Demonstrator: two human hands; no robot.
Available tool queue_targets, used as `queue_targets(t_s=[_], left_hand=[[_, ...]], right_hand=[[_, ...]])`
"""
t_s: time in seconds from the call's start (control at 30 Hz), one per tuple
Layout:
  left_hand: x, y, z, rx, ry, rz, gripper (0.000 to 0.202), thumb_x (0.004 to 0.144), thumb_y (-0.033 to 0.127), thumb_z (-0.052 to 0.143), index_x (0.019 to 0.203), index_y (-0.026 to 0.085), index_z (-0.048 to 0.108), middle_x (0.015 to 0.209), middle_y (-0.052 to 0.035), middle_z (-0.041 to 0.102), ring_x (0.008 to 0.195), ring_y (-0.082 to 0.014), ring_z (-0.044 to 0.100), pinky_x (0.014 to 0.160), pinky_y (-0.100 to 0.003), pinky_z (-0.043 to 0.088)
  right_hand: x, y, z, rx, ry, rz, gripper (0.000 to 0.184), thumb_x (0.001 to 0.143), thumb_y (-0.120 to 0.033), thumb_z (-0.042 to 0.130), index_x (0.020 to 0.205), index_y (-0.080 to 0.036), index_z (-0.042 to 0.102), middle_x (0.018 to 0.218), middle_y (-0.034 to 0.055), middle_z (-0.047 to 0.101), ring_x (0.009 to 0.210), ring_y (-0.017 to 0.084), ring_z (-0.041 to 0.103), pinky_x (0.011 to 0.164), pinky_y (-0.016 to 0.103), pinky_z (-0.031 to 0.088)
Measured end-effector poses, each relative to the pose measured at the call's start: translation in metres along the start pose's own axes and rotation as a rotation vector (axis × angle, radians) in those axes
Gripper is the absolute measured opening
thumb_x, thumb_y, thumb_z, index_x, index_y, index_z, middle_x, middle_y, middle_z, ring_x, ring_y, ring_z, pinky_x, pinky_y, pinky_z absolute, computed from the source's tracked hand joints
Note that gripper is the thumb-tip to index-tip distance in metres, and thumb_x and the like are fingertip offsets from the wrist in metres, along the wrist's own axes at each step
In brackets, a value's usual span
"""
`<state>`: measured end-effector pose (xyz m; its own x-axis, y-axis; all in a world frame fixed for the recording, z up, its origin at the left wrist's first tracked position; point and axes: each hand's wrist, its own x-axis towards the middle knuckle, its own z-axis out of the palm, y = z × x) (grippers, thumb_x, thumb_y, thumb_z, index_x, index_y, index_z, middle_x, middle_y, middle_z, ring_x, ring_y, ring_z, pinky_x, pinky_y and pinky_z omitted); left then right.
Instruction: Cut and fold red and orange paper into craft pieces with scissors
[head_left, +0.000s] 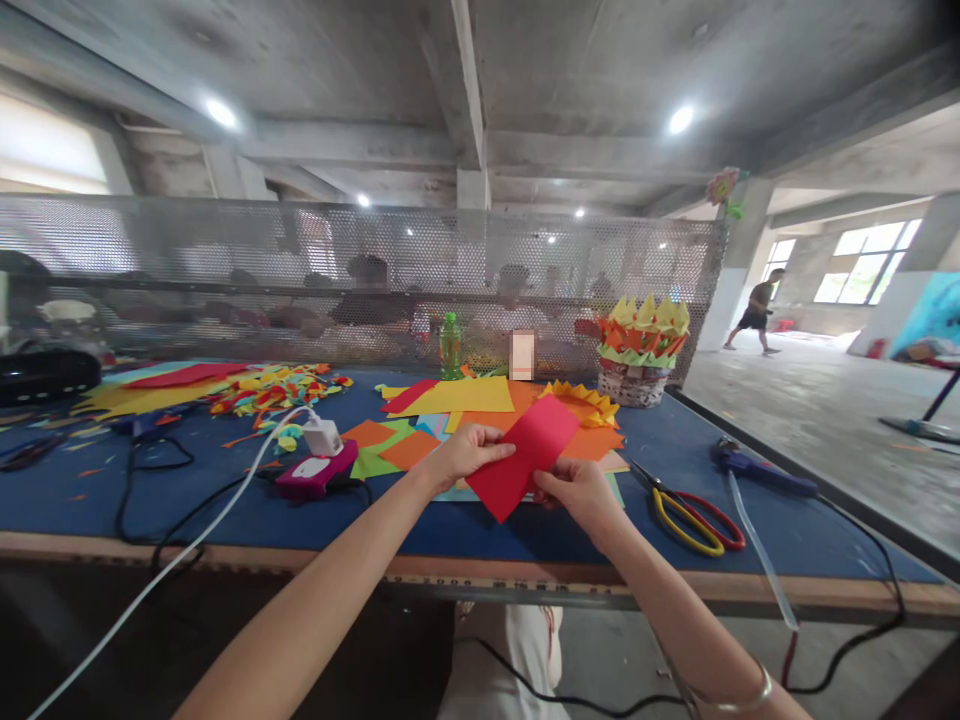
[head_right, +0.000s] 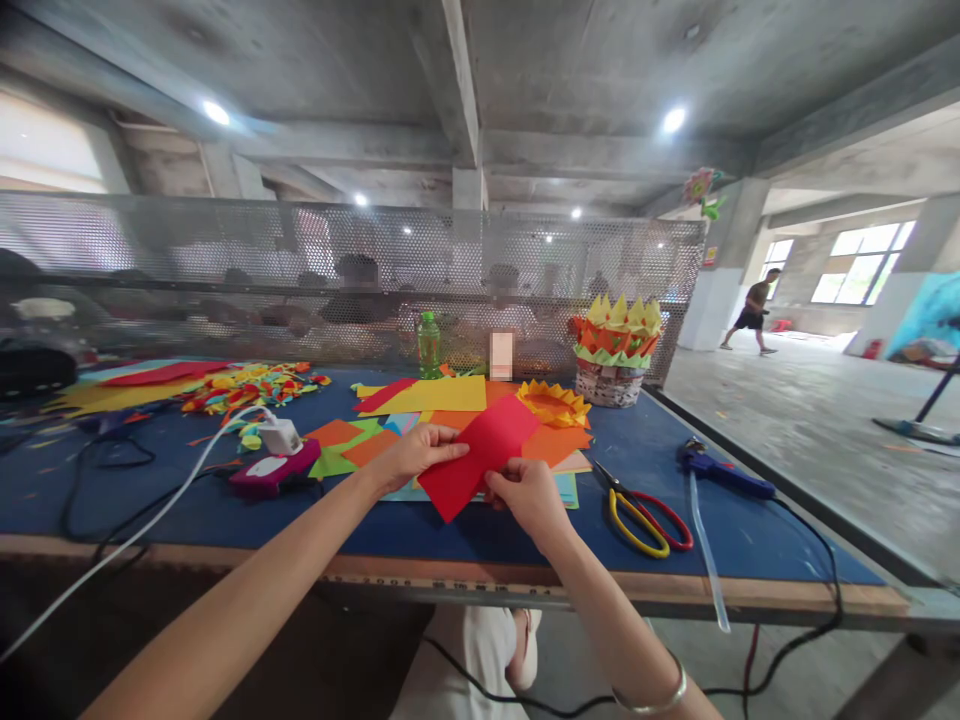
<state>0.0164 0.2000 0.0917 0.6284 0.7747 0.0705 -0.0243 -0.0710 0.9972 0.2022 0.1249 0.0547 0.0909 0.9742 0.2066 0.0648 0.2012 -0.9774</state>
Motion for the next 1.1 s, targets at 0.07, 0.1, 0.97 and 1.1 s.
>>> queue_targets(t_s=[0.07,0.1,0.97,1.1], left_hand=[[0.000,0.000,0.000,-0.001,0.006,0.005,0.043,0.063,0.044,0.086,0.090,0.012,0.075,0.081,-0.0095,0.077,0.067,-0.0185,0.070,0.064,-0.026,0.051],[0.000,0.000,0.001,-0.002,0.008,0.008,0.043,0.063,0.043,0.086,0.090,0.012,0.075,0.082,-0.0095,0.078,0.068,-0.0187,0.071,0.065,-0.026,0.051],[0.003,-0.002,-0.001,-0.084,0.022,0.034,0.048,0.058,0.044,0.089,0.088,0.009,0.075,0.079,-0.0114,0.077,0.068,-0.0200,0.071,0.067,-0.028,0.053],[0.002,-0.001,-0.001,-0.086,0.015,0.032,0.048,0.058,0.044,0.089,0.087,0.009,0.075,0.078,-0.0112,0.077,0.067,-0.0193,0.071,0.065,-0.026,0.053]], right_hand=[[0.000,0.000,0.000,0.005,-0.004,-0.001,0.019,0.068,-0.038,0.072,0.064,-0.020,0.071,0.056,0.0006,0.068,0.052,0.015,0.060,0.051,0.025,0.048],[0.000,0.000,0.000,0.008,-0.006,-0.001,0.019,0.069,-0.038,0.072,0.064,-0.020,0.071,0.056,0.0004,0.068,0.052,0.015,0.061,0.051,0.025,0.048],[-0.006,-0.010,0.000,0.053,-0.071,0.050,0.041,0.062,-0.056,0.079,0.071,-0.016,0.070,0.061,0.0007,0.070,0.058,0.015,0.063,0.055,0.025,0.047],[-0.005,-0.008,0.001,0.028,-0.054,0.045,0.039,0.063,-0.053,0.079,0.065,-0.017,0.066,0.058,0.0008,0.069,0.055,0.014,0.062,0.054,0.024,0.046]])
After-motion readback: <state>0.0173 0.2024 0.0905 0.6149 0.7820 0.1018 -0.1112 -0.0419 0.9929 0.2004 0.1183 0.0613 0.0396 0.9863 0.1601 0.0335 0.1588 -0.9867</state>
